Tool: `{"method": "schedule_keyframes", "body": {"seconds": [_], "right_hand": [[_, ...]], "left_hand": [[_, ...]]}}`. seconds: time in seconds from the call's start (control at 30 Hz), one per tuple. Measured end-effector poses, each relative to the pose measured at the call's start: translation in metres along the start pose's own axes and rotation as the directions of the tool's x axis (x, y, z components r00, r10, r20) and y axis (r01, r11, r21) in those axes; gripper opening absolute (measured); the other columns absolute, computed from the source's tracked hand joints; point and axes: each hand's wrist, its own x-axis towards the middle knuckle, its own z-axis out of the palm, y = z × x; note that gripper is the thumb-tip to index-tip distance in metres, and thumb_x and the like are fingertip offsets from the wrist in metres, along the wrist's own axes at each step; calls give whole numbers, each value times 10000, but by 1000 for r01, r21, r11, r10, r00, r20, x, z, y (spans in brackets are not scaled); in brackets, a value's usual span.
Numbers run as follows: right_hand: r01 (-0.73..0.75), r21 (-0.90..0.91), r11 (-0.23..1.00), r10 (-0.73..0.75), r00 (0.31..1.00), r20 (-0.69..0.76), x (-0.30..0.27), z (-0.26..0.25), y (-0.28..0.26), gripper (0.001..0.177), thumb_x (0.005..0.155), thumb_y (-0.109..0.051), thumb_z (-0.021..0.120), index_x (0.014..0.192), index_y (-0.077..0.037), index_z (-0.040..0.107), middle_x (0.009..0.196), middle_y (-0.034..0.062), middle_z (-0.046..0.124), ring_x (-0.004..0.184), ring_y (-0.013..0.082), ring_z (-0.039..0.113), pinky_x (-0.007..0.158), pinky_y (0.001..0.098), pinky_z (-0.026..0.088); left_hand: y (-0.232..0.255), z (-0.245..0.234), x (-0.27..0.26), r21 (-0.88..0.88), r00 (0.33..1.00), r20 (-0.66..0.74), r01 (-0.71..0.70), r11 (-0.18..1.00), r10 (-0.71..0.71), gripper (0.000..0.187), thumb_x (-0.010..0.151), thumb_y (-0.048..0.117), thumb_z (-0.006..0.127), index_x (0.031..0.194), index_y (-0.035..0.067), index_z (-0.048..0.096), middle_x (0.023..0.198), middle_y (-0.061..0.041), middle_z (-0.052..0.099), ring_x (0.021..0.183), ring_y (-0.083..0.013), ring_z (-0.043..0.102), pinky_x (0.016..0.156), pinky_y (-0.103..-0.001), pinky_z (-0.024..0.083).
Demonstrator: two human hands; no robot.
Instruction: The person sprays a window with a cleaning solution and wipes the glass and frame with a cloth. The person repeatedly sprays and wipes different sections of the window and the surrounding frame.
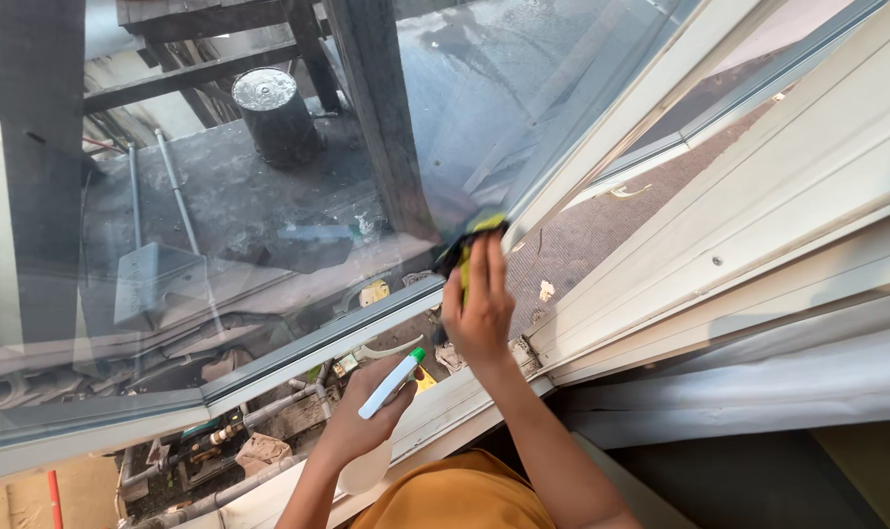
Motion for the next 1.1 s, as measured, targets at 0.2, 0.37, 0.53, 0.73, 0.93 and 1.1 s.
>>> {"method": "schedule_keyframes", "body": {"seconds": [0.2,0.37,0.53,0.73,0.93,1.1], "right_hand": [[-93,-74,993,103,985,142,5,-7,8,686,937,-106,589,1540,99,333,1585,365,329,1197,480,630,839,411,633],[58,-90,994,-56,998,31,8,-2,24,675,988,-141,585,1574,59,314,1605,336,347,1294,495,613,942,427,624],[-33,-39,999,38,989,143,-6,7,15,684,946,-116,577,1546,86,318,1589,383,330,1248,518,608,886,447,624],[95,-68,993,-95,995,7,10,3,24,694,965,-118,587,1564,86,303,1595,399,314,1285,525,605,878,429,636],[-12,-4,1000,12,991,135,3,12,7,692,932,-107,582,1550,61,320,1589,403,339,1173,484,668,829,419,642],[-54,19,998,52,996,73,14,5,11,728,956,-116,581,1573,88,252,1598,426,284,1179,523,646,820,407,664]], "left_hand": [[2,-1,2,8,998,39,41,999,-42,112,879,109,649,937,14,663,736,-79,643,652,-182,558,624,-334,486],[-2,-4,6,6,998,43,36,999,-37,112,880,118,642,927,16,652,713,-71,606,613,-176,535,588,-340,460],[-7,-5,7,25,999,21,27,999,-27,110,873,111,652,940,26,675,692,-73,596,628,-168,518,605,-329,455],[-11,-7,9,26,980,42,196,980,-197,138,870,125,659,975,41,687,675,-83,589,616,-177,511,605,-342,450],[-8,-10,7,-83,989,24,144,986,-143,132,882,121,650,982,39,678,735,-72,653,678,-173,583,640,-340,497],[-10,-11,4,28,1000,-14,-20,999,21,135,868,97,667,978,18,672,773,-91,657,699,-181,591,662,-333,499]]}}
